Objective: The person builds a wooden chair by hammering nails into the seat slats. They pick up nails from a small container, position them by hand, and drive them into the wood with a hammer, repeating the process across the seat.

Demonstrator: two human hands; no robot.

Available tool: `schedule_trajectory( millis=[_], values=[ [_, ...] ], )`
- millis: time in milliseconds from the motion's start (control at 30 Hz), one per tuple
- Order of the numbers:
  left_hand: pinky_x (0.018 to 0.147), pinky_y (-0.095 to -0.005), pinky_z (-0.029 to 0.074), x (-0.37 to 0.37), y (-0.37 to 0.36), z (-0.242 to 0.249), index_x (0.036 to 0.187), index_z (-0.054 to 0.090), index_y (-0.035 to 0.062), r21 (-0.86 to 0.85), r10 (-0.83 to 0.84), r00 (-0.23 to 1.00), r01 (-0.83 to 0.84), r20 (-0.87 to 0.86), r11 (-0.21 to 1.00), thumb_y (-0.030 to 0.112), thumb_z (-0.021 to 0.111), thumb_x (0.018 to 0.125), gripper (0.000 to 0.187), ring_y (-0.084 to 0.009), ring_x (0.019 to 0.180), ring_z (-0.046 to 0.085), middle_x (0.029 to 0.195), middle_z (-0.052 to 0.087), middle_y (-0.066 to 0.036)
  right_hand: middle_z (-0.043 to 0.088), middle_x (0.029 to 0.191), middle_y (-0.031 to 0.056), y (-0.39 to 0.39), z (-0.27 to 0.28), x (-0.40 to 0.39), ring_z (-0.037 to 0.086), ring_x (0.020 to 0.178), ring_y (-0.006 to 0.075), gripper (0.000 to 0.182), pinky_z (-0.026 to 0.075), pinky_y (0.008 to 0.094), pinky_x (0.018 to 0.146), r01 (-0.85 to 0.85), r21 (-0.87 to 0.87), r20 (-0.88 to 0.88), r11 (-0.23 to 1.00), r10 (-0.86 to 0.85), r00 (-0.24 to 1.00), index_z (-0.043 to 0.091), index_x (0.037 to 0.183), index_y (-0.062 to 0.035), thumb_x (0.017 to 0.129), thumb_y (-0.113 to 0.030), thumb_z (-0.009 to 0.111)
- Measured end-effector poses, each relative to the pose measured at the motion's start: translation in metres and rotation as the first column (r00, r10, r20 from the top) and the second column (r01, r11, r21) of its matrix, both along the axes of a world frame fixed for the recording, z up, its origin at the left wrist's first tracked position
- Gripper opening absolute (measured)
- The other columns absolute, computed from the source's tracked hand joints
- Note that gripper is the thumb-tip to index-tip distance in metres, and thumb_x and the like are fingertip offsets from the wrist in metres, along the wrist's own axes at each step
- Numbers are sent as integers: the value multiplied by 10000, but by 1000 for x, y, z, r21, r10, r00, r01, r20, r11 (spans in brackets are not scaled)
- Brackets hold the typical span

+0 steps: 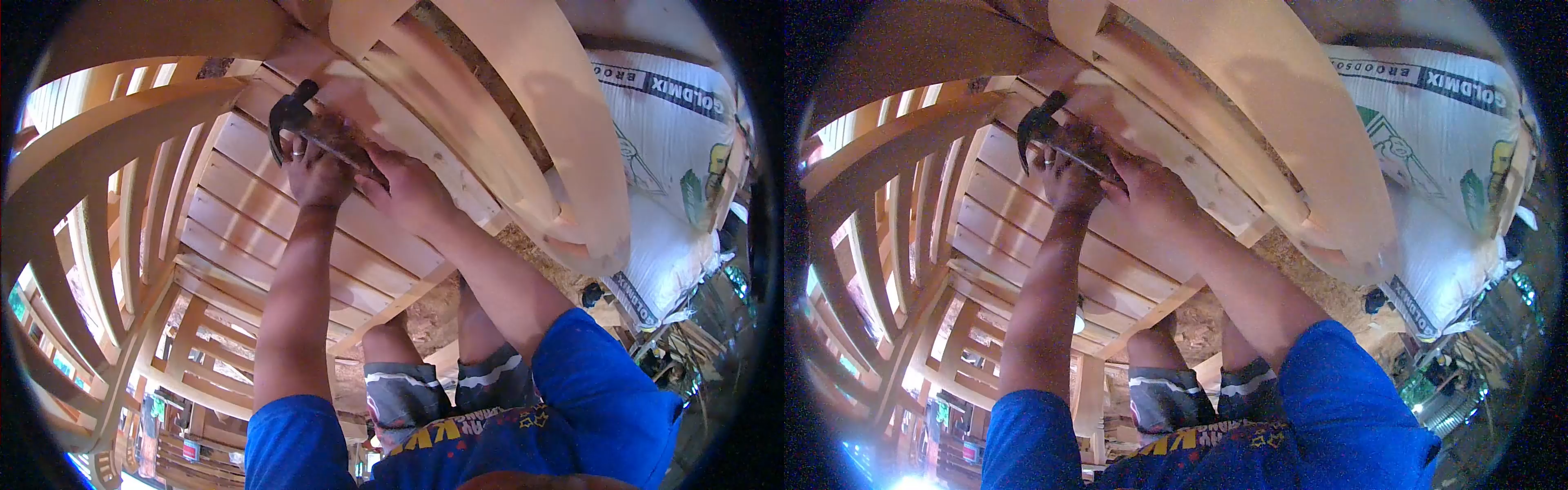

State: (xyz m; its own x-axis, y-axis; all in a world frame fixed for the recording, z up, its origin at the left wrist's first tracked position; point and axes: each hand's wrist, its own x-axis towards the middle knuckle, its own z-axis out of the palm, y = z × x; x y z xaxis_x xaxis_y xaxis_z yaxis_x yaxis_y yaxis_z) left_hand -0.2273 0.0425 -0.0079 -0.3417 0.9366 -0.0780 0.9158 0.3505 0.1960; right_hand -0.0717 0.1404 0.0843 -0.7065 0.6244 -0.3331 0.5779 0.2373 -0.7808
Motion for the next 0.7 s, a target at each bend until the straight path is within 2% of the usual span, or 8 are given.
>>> schedule_trajectory(
  millis=[67,167,233,367,433,467,567,700],
  values=[
    [1167,-538,269,0,-3,-3,1485,533,307,-6,-11,1000,11,3,1000,365,824,761,783,-274,1453,398,1539,512,9,718,1011,222,0,-2,-1,716,916,405,539,580,476,819,2,-70,-15,998,-3,1000,536,1412,-44,946,-236,727],
    [1170,-545,300,2,0,1,1377,641,300,25,49,998,-49,31,998,353,748,810,579,-316,1388,459,1437,585,-26,718,927,209,0,1,-2,709,827,387,523,573,462,757,36,-177,-16,983,-39,999,554,1378,-34,928,-221,745],
    [1157,-532,308,3,5,9,1384,635,294,31,54,997,-56,50,998,361,744,811,587,-315,1388,460,1431,586,-21,713,886,205,-2,3,-2,689,751,373,505,565,446,716,64,-197,-3,978,-66,998,574,1353,-25,916,-206,752],
    [1138,-515,315,2,6,7,1377,639,288,50,63,986,-72,156,996,370,740,815,577,-306,1374,475,1436,578,-16,674,813,119,0,12,-4,628,696,230,434,522,363,673,70,-266,-69,961,-91,993,613,1286,-11,913,-191,744],
    [1130,-515,327,4,10,17,1344,665,288,6,61,996,-62,66,998,384,744,823,535,-271,1368,488,1451,569,-1,645,789,67,3,27,4,590,697,160,378,496,327,663,48,-369,-152,928,-111,982,626,1244,-11,922,-179,729],
    [1126,-515,332,5,11,20,1332,674,288,11,67,996,-68,53,998,386,745,823,523,-257,1367,491,1451,570,4,591,770,18,2,40,6,545,715,102,284,462,301,647,102,-348,-152,932,-164,975,626,1144,-11,962,-212,711],
    [1107,-509,360,6,18,25,1270,713,279,144,79,991,-94,108,985,390,743,839,447,-203,1351,517,1473,568,40,640,722,128,-1,22,27,637,637,215,304,513,381,622,170,-217,-107,961,-196,975,611,1067,8,999,-280,684],
    [1091,-494,381,4,15,22,1267,719,267,254,77,986,-112,145,961,362,735,843,435,-194,1317,553,1466,593,54,630,698,111,8,23,18,609,600,221,349,483,385,580,211,-39,-57,977,-213,975,615,1013,2,1032,-344,656]
  ],
)
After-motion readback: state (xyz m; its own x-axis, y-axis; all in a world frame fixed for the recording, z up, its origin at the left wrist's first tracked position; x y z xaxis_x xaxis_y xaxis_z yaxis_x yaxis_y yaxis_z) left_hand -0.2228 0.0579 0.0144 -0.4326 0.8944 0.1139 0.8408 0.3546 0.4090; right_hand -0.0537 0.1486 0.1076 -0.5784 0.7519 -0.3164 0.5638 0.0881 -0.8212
